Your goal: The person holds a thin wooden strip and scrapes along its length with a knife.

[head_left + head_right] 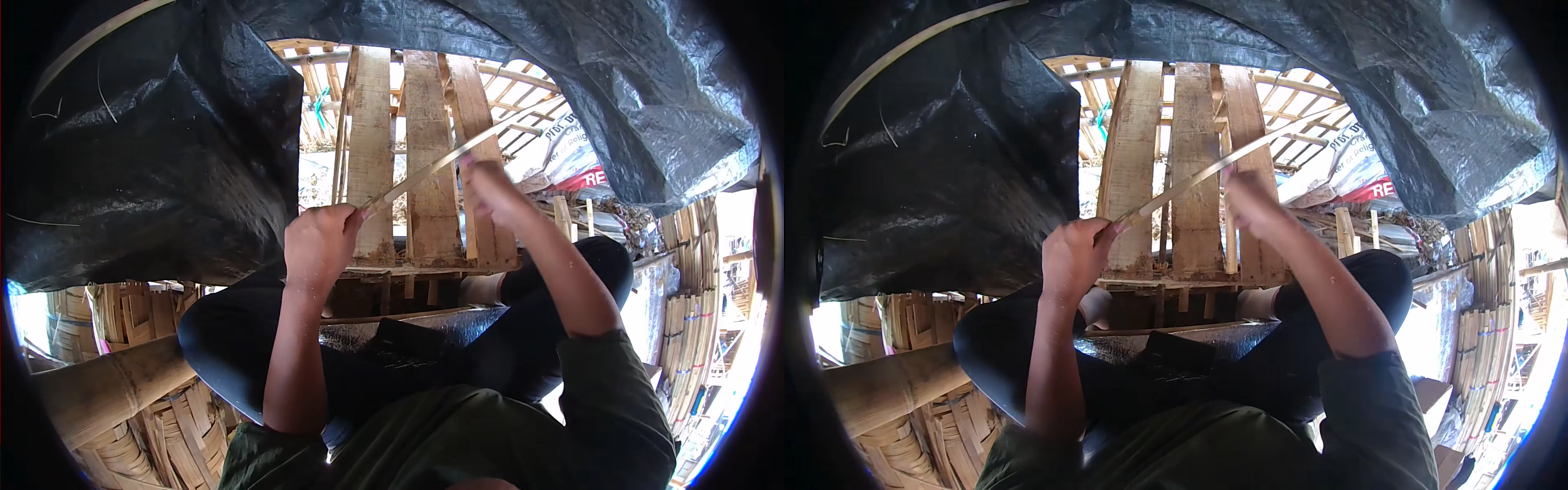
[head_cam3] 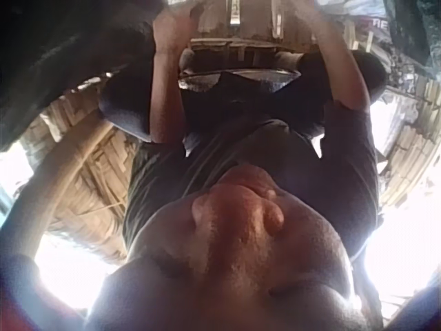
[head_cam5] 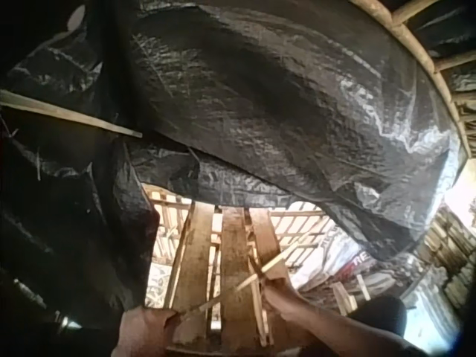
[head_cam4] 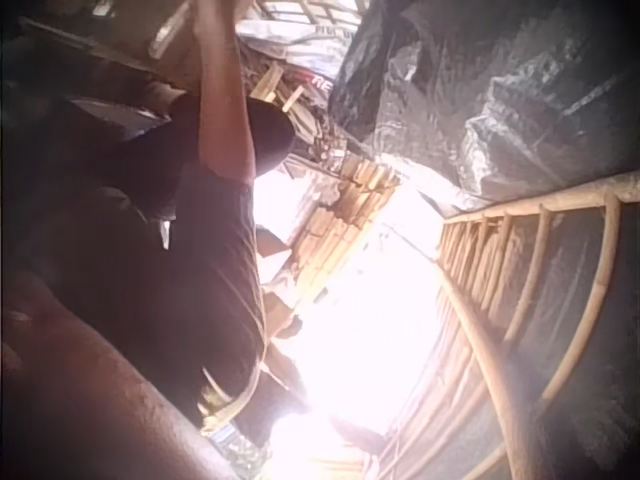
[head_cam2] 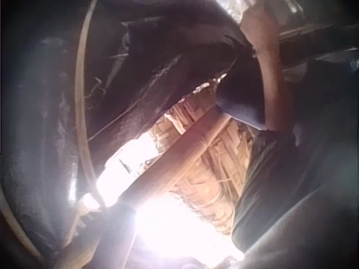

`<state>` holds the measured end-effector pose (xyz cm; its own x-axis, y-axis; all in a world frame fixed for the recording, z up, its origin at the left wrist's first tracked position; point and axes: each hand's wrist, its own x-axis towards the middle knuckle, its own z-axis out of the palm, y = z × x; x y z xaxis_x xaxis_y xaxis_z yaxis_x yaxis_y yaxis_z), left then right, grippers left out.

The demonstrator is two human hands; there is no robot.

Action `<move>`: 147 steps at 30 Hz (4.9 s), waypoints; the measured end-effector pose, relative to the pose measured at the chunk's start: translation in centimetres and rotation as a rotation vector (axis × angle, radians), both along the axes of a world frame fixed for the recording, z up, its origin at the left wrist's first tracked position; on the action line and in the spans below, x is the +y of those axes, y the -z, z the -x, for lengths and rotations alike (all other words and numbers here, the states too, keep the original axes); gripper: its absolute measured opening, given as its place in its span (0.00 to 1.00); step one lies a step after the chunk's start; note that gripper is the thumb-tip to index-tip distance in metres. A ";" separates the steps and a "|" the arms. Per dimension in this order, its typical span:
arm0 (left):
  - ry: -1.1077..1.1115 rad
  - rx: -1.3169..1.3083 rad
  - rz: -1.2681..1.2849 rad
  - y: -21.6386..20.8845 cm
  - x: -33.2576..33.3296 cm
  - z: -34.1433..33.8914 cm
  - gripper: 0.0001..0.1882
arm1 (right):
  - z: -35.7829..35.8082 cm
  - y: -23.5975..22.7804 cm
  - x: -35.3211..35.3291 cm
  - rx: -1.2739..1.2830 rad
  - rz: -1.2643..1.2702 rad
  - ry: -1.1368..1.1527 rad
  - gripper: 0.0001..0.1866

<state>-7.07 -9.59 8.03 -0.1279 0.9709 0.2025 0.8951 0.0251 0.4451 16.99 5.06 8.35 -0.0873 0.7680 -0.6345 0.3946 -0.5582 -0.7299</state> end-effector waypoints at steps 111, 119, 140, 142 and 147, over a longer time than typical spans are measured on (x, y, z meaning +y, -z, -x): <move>0.053 0.087 0.000 -1.0 5.1 -3.8 0.09 | -2.6 0.0 3.4 -0.022 -0.485 0.251 0.19; 0.029 0.009 0.004 -0.5 5.4 -3.3 0.07 | -2.3 -1.9 4.1 0.053 -0.334 0.058 0.19; 0.016 -0.004 -0.042 2.4 6.0 -1.5 0.11 | -4.5 -1.7 3.0 -0.113 -0.429 -1.180 0.24; 0.024 0.002 -0.029 2.6 6.1 -1.7 0.10 | -4.4 -0.6 2.3 -0.195 -0.373 -1.209 0.23; 0.026 0.019 0.002 2.5 6.7 -3.0 0.09 | -5.0 0.7 2.2 -0.419 -0.463 -1.073 0.18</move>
